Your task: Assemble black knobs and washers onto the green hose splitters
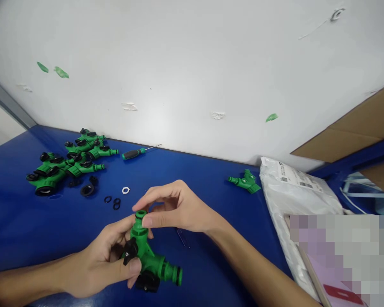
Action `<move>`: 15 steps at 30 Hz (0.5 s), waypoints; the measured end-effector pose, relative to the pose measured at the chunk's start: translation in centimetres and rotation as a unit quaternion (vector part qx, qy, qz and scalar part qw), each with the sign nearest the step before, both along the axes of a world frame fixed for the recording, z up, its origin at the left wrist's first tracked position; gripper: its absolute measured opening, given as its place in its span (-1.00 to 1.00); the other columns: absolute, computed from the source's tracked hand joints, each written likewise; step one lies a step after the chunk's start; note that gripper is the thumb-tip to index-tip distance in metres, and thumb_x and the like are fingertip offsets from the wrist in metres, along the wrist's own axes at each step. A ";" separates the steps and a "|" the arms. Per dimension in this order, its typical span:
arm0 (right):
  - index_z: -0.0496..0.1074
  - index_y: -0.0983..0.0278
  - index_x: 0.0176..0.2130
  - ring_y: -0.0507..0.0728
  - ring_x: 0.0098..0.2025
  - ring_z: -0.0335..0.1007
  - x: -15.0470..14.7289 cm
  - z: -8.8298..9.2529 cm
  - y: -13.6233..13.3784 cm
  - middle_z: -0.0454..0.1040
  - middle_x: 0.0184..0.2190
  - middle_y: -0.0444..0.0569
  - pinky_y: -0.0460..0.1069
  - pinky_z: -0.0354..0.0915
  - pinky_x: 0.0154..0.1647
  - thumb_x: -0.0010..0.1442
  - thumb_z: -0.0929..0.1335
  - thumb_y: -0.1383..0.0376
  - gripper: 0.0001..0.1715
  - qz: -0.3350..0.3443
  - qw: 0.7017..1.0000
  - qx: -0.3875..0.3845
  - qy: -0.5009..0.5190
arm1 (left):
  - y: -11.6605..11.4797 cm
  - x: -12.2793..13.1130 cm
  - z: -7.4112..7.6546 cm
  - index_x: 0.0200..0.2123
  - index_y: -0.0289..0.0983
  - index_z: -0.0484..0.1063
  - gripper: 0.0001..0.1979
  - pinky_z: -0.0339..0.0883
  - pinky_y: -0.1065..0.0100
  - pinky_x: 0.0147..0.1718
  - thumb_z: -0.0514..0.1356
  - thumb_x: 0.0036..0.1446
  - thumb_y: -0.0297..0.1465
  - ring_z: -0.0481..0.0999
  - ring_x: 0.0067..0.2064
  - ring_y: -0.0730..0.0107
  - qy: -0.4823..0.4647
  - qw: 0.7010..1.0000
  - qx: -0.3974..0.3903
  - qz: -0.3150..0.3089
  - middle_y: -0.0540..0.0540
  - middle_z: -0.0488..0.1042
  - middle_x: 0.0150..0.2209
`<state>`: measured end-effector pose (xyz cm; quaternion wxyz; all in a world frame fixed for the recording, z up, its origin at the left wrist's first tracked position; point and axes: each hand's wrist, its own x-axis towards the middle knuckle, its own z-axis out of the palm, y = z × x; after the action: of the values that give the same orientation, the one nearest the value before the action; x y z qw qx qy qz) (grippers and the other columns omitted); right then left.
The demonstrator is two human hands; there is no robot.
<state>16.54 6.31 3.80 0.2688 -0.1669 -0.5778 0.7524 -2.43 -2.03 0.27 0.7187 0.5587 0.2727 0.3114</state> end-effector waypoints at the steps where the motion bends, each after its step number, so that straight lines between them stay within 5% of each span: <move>1: 0.64 0.28 -0.22 -0.03 -0.43 0.48 0.0 -0.4 0.2 0.56 -0.34 -0.06 -0.11 0.49 -0.41 0.04 0.55 0.40 -0.76 0.023 0.999 -0.020 0.011 | 0.0 0.0 0.0 0.01 -0.25 0.27 -0.64 0.26 0.46 -0.47 0.22 0.25 -0.19 0.39 -0.49 0.53 0.001 1.000 0.003 -0.012 0.05 0.32 -0.46; 8: 0.66 0.31 -0.28 -0.03 -0.44 0.53 -0.5 -2.7 0.1 0.52 -0.27 -0.03 -0.15 0.49 -0.51 -0.06 0.60 0.38 -0.74 0.101 0.980 -0.154 0.075 | -0.8 0.1 -0.4 -0.03 -0.24 0.27 -0.63 0.28 0.44 -0.44 0.24 0.22 -0.18 0.37 -0.47 0.53 -0.016 0.999 -0.019 -0.047 0.04 0.30 -0.43; 15: 0.66 0.28 -0.29 0.00 -0.41 0.55 -0.7 -3.5 0.0 0.57 -0.23 0.02 -0.14 0.50 -0.53 0.00 0.58 0.38 -0.81 0.099 0.978 -0.159 0.088 | -0.8 0.4 -0.5 -0.09 -0.26 0.26 -0.65 0.34 0.47 -0.47 0.25 0.22 -0.18 0.42 -0.46 0.52 -0.036 0.998 -0.040 -0.042 -0.01 0.40 -0.41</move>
<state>15.85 6.32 0.33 0.2129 -0.0831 -0.4383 0.8693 -1.99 -2.88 -0.22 0.7625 0.5285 0.2351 0.2899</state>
